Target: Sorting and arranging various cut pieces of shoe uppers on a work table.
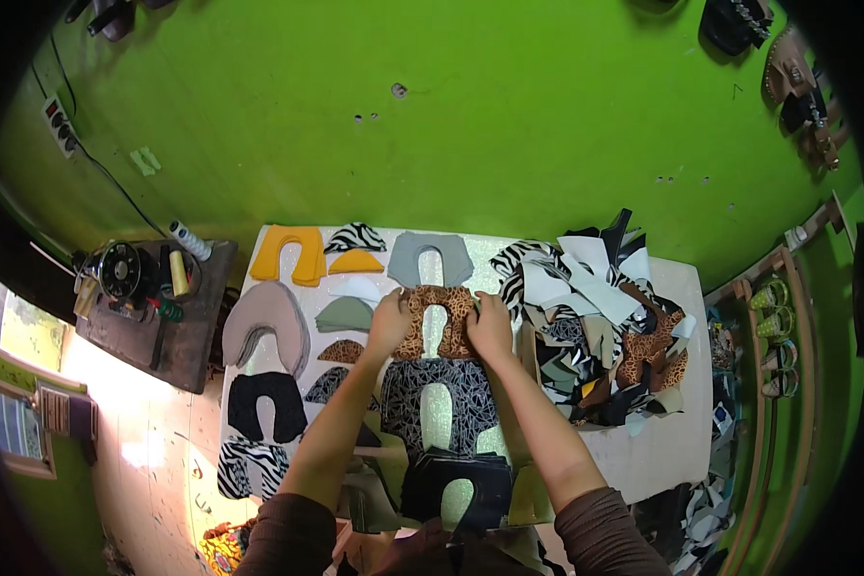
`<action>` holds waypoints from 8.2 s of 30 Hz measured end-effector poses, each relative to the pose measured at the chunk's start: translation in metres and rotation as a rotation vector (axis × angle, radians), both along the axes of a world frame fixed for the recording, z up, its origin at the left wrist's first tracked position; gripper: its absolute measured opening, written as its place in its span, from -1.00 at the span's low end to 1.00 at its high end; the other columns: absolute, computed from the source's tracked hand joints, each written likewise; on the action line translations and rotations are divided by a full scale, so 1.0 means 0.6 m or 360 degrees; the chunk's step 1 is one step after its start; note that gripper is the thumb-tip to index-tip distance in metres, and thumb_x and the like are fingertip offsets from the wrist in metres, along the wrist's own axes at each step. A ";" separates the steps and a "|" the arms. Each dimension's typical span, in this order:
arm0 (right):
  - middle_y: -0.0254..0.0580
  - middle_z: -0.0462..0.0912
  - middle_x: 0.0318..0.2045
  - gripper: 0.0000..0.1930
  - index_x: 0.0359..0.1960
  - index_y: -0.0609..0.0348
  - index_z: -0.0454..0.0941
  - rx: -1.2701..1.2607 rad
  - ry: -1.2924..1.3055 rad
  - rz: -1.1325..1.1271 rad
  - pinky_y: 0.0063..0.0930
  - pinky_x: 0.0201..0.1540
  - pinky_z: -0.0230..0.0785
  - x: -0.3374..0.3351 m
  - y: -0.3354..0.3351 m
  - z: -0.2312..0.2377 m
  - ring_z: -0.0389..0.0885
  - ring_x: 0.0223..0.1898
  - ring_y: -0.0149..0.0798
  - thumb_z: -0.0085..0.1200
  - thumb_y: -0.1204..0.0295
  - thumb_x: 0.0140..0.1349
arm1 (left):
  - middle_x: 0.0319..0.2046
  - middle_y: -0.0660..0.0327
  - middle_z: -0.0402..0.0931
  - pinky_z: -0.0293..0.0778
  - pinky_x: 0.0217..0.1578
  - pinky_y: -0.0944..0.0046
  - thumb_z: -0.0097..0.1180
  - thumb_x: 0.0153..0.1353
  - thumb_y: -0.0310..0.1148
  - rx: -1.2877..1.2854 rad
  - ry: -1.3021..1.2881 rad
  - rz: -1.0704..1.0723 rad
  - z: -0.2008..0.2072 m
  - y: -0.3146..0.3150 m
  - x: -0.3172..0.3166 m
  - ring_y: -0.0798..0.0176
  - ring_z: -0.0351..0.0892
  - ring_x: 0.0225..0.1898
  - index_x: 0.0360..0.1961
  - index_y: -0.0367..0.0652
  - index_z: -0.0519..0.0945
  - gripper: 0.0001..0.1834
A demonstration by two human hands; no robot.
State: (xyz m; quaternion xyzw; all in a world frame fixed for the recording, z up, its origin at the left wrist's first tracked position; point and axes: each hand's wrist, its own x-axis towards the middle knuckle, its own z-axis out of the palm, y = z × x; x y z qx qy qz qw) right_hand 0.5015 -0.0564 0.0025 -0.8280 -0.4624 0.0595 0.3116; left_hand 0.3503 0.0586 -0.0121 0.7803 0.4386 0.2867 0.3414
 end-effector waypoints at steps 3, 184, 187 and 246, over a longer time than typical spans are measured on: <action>0.07 0.30 0.08 -0.52 0.10 0.25 0.27 -0.0005 -0.0341 0.0194 -0.14 0.17 0.09 -0.023 0.001 -0.001 0.23 0.15 -0.01 -0.03 0.40 0.11 | -0.10 -0.18 0.41 0.30 -0.01 0.11 -0.14 0.12 -0.49 0.0451 0.0130 -0.0156 -0.007 -0.030 0.015 -0.07 0.38 -0.03 -0.05 -0.43 0.40 -0.64; -0.31 0.46 -0.47 -0.83 -0.37 0.17 0.38 0.0992 0.1954 -0.0151 -0.64 -0.50 0.31 0.212 -0.453 0.213 0.42 -0.53 -0.48 0.13 0.42 0.14 | -0.17 0.06 0.46 0.41 -0.23 0.40 -0.19 0.27 -0.52 -0.0292 -0.0908 -0.0547 0.235 -0.538 0.249 0.37 0.49 -0.26 0.26 -0.17 0.04 -0.47; -0.36 0.39 -0.47 -0.80 -0.39 0.17 0.34 0.1175 0.1482 -0.0256 -0.63 -0.42 0.25 0.239 -0.450 0.181 0.35 -0.45 -0.49 0.16 0.46 0.08 | -0.30 0.12 0.53 0.41 -0.31 0.41 -0.22 0.29 -0.50 -0.0390 -0.0882 -0.0533 0.243 -0.518 0.231 0.41 0.47 -0.39 0.19 -0.19 0.09 -0.56; 0.11 0.54 -0.62 -0.72 -0.27 0.15 0.46 -0.0039 0.0032 -0.0118 -0.09 -0.49 0.36 -0.030 -0.007 -0.001 0.53 -0.54 0.16 -0.12 0.19 0.25 | -0.37 -0.07 0.52 0.38 -0.34 0.00 -0.09 0.23 -0.15 -0.0046 0.0193 -0.0006 0.051 -0.032 -0.016 -0.14 0.49 -0.31 -0.27 -0.24 0.49 -0.66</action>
